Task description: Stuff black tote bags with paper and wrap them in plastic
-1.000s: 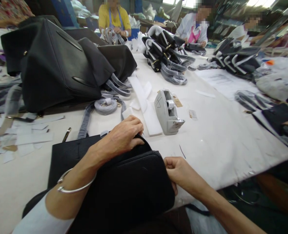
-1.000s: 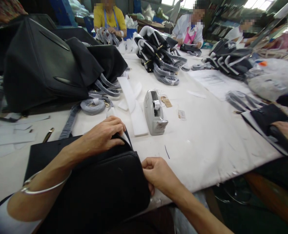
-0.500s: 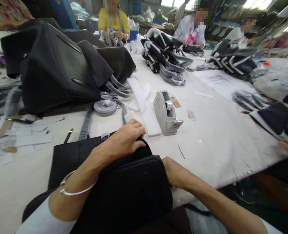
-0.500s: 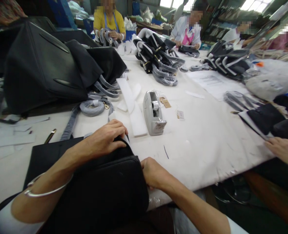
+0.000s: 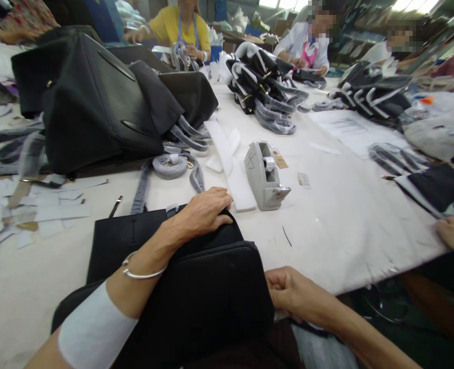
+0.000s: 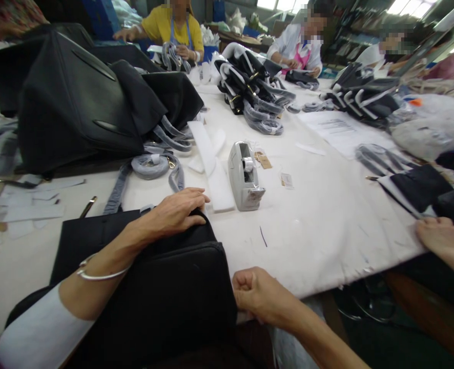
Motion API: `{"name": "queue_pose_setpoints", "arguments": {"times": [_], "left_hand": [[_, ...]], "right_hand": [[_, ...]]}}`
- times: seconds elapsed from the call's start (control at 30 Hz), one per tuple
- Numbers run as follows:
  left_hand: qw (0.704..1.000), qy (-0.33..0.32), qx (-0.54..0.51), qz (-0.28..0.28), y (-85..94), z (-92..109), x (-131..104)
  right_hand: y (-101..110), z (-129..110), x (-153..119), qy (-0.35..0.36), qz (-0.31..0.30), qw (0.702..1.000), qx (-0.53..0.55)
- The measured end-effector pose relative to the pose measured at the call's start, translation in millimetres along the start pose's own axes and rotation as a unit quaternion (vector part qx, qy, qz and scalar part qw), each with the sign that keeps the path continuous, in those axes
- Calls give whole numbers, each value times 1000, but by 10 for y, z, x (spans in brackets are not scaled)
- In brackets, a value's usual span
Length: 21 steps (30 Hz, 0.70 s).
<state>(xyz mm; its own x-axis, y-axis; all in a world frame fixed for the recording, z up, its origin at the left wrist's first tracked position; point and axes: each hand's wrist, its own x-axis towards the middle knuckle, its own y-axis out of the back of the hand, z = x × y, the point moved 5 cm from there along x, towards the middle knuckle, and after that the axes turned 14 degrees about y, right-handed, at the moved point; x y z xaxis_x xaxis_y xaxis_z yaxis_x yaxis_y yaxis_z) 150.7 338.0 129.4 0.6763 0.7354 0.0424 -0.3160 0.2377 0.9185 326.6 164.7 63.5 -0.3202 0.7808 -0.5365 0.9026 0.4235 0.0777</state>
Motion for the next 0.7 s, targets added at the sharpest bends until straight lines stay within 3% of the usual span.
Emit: {"name": "queue_pose_setpoints", "arguments": {"times": [0.23,0.37,0.53,0.6,0.7], "left_hand": [[1000,26,-10,-14,-12,-14,25],[1000,-8,-18,-1,-62,-46,63],[997,30,-43,-52,-184,-156,107],[995,45,-62,-64,-203,-173,106],[995,46,-66,-62,-189,-163,108]], "right_hand": [[-62,-105,176,43,119,991,53],[-94,-112,223,28,84,992,95],[-67,-75,61,25,7,995,96],[-59,-31,12,19,8,996,91],[-29,48,-30,10,63,993,95]]}}
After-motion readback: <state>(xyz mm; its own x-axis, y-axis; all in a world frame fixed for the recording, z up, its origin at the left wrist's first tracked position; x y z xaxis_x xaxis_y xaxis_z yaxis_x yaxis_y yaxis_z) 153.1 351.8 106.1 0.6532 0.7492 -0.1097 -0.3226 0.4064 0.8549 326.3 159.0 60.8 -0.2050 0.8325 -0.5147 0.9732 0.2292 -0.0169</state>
